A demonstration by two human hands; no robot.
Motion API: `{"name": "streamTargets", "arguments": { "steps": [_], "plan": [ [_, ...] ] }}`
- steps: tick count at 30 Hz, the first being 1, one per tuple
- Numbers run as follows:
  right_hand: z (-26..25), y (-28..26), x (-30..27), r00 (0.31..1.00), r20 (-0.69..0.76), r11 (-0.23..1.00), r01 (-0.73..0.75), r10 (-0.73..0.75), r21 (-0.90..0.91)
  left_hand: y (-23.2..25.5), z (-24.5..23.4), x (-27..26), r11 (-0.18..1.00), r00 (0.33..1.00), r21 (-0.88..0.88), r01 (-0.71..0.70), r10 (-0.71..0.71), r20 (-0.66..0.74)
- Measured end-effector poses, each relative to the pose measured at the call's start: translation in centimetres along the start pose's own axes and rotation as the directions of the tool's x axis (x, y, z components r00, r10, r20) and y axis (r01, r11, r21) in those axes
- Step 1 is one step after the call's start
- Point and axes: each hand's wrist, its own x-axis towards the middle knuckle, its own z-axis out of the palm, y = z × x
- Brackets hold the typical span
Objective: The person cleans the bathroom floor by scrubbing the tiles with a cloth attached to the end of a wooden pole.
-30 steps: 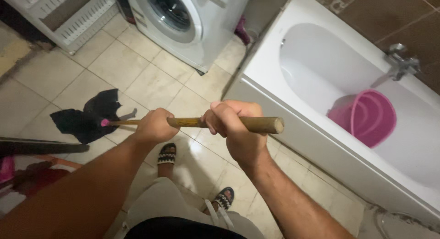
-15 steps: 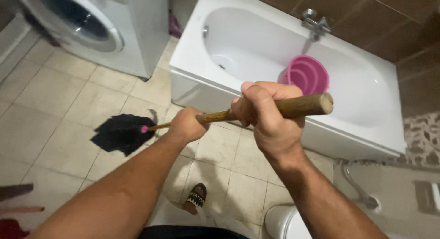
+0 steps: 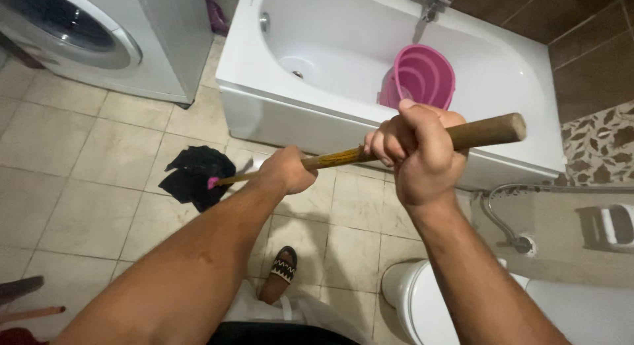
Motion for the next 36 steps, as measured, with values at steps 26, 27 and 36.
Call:
{"name": "streamTargets", "arguments": {
  "steps": [26,27,36],
  "plan": [
    [22.8,10.5,-5.0,0.806,0.487,0.926,-0.377,0.336,-0.016,-28.3,-5.8,-12.6,0.881,0.882,-0.236,0.409,-0.448,-0.144],
    [22.3,10.2,-5.1,0.812,0.479,0.928,-0.373,0.334,-0.014,-27.8,-5.7,-12.4,0.882,0.883,-0.222,0.415,-0.449,-0.134],
    [14.1,5.9,-5.2,0.898,0.364,0.956,-0.289,0.249,0.059,-18.8,-2.2,-10.2,0.922,0.911,-0.134,0.364,-0.382,-0.157]
  ]
}}
